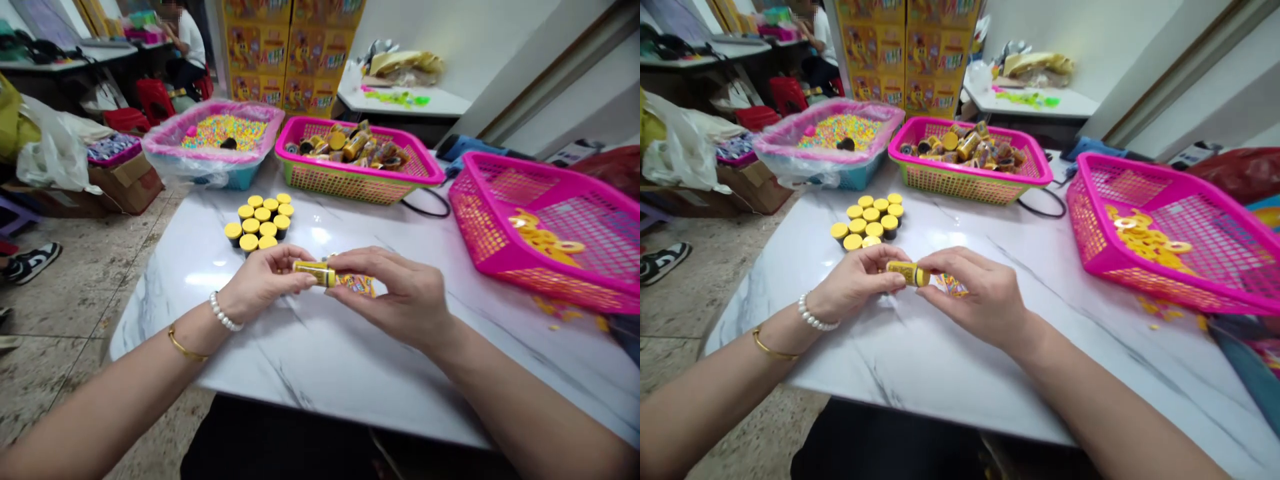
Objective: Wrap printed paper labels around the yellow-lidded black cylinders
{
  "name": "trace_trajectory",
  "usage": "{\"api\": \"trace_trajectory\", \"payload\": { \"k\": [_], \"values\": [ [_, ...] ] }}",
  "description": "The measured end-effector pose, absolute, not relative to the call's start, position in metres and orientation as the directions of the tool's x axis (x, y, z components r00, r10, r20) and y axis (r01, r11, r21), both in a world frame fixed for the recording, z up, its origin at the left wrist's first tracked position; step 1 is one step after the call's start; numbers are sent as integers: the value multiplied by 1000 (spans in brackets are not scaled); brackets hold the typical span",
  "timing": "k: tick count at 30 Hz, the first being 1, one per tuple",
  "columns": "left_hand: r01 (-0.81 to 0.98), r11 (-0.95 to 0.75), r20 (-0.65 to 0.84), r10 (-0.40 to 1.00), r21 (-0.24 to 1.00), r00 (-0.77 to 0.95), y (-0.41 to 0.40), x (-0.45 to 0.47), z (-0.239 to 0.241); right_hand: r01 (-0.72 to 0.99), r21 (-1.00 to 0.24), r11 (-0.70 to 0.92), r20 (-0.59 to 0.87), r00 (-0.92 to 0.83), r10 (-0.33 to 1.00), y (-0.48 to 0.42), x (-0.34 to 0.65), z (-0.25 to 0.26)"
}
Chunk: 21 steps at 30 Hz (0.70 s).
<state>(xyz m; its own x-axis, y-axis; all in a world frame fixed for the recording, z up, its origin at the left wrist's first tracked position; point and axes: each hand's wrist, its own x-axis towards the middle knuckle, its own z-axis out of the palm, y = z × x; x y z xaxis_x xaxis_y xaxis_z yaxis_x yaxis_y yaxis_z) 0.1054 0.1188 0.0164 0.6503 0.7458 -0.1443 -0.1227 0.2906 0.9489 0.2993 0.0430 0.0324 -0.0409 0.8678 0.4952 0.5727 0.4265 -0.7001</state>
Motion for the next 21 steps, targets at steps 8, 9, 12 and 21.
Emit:
{"api": "trace_trajectory", "payload": {
  "k": [8, 9, 12, 21],
  "values": [
    [-62, 234, -122, 696, 970, 708, 119, 104, 18, -26, -978, -206, -205, -21, 979, 58, 291, 18],
    [-61, 251, -131, 681, 966, 721, 119, 105, 16, -55, -974, -219, -216, -58, 975, 59, 293, 18],
    [-65, 284, -159, 697, 957, 699, 118, 107, 11, -133, -974, -185, -167, -135, 977, 61, 299, 18],
    [-23, 458, -288, 595, 889, 750, 119, 105, 12, -197, -980, 21, 17, 23, 1000, 58, 292, 7]
  ]
}}
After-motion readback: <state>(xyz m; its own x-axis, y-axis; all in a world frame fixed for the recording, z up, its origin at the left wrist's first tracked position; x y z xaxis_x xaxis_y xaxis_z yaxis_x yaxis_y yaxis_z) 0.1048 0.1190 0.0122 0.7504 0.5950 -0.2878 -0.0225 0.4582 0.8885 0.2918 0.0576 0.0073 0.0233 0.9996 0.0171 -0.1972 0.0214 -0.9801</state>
